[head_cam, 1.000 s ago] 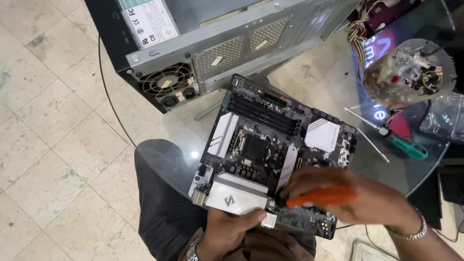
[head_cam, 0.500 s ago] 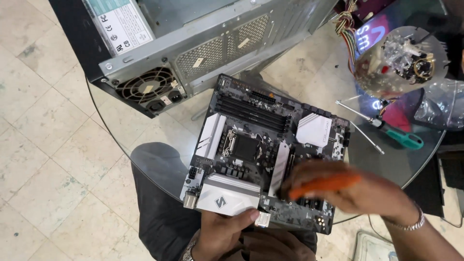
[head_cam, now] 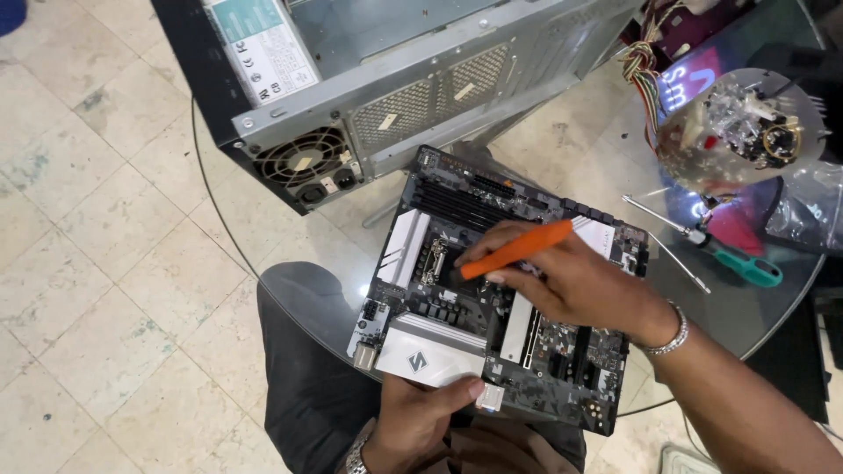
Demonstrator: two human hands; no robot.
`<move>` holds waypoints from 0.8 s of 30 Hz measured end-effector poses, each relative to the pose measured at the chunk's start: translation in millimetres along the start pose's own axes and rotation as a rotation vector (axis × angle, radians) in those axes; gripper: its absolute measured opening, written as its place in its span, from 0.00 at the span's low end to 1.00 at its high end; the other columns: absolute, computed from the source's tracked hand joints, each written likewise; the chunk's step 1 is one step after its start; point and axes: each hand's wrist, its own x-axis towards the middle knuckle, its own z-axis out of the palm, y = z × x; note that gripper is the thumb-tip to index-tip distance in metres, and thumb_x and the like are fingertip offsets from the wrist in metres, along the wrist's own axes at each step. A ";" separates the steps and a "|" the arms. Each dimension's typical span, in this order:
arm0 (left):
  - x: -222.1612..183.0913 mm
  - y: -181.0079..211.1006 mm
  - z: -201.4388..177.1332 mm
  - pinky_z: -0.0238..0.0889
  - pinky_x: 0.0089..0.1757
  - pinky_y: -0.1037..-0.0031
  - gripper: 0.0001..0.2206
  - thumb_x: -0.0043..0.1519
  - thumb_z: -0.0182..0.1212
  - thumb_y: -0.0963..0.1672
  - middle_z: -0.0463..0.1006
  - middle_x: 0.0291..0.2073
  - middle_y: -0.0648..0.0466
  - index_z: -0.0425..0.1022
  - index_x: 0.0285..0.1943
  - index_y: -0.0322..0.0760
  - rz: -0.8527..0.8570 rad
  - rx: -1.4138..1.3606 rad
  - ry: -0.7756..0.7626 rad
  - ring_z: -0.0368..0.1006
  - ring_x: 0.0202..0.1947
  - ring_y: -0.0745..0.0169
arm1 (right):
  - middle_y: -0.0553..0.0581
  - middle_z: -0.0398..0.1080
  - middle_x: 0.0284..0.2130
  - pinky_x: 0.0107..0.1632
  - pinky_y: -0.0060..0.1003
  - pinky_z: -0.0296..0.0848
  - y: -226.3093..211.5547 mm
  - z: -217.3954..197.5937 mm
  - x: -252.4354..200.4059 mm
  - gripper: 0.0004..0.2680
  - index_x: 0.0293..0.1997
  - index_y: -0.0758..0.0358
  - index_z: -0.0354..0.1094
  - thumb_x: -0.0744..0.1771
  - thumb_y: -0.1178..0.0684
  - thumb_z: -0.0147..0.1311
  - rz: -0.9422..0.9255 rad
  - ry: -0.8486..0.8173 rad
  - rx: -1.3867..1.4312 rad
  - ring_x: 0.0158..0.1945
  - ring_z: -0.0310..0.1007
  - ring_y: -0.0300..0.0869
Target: Preparing a computer case by adjusting the power supply and cleaning a motherboard with a brush before installation.
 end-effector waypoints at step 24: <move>1.8 1.9 8.3 0.74 0.27 0.59 0.20 0.49 0.74 0.31 0.78 0.27 0.43 0.72 0.48 0.24 0.024 -0.091 -0.115 0.75 0.25 0.49 | 0.55 0.78 0.42 0.36 0.23 0.84 11.9 -15.2 16.0 0.08 0.53 0.61 0.70 0.70 0.54 0.49 0.081 -0.019 -0.076 0.34 0.80 0.37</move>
